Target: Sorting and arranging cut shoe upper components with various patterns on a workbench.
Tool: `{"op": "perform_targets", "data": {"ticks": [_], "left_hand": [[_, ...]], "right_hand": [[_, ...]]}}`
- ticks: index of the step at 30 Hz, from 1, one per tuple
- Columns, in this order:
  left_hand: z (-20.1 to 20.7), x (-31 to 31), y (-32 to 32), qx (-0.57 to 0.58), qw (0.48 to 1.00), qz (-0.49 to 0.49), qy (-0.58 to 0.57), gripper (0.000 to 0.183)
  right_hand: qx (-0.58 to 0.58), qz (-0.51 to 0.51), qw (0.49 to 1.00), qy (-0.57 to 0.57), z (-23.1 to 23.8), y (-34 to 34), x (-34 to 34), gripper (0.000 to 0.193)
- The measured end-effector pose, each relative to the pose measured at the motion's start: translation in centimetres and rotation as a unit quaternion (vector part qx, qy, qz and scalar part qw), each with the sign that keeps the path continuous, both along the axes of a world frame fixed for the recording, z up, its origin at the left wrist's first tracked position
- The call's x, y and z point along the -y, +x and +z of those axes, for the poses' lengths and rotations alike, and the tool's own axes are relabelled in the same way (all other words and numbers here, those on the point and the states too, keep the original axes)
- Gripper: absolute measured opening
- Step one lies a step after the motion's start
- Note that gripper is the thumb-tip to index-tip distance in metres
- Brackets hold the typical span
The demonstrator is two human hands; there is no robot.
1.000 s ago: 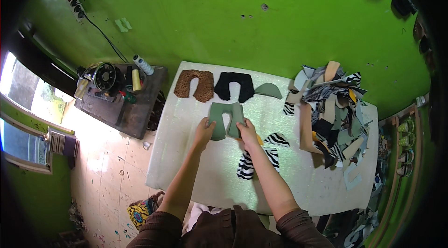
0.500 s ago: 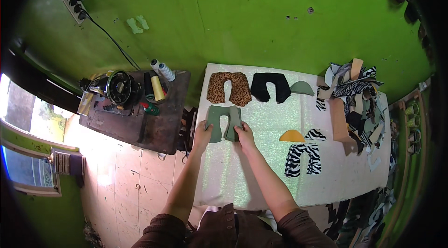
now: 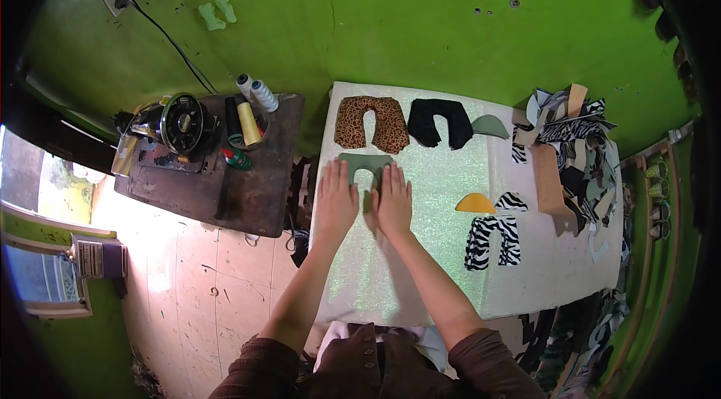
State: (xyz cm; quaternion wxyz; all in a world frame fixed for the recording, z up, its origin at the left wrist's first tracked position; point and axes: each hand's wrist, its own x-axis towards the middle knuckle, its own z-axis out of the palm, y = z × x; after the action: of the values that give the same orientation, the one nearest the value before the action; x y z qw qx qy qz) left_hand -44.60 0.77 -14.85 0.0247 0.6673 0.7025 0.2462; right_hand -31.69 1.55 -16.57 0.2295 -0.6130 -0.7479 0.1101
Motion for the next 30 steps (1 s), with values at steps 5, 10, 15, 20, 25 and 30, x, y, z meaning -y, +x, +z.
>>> {"op": "perform_targets", "data": {"ticks": [5, 10, 15, 20, 25, 30], "left_hand": [[-2.9, -0.8, 0.5, -0.160, 0.984, -0.044, -0.071, 0.052], [-2.7, -0.5, 1.7, -0.177, 0.982, -0.021, -0.066, 0.050], [0.4, 2.5, 8.9, 0.012, 0.999, -0.045, -0.023, 0.045], [-0.1, 6.8, 17.1, 0.227, 0.958, -0.085, -0.153, 0.034], [0.2, 8.0, 23.6, 0.272, 0.930, -0.110, -0.220, 0.039], [-1.0, 8.5, 27.0, 0.332, 0.915, -0.040, -0.225, 0.061]], "right_hand": [[0.086, 0.037, 0.995, -0.015, -1.5, 0.2, -0.4, 0.057], [0.074, 0.071, 0.994, -0.035, -0.7, 1.8, -0.1, 0.055], [-0.061, 0.028, 0.997, 0.049, 0.9, 8.2, 2.9, 0.038], [-0.061, -0.047, 0.993, 0.086, 1.2, 16.6, 6.7, 0.036], [-0.007, -0.227, 0.973, 0.044, 1.2, 25.7, 8.9, 0.038], [-0.033, -0.305, 0.948, -0.085, 0.1, 29.4, 9.8, 0.047]]}}
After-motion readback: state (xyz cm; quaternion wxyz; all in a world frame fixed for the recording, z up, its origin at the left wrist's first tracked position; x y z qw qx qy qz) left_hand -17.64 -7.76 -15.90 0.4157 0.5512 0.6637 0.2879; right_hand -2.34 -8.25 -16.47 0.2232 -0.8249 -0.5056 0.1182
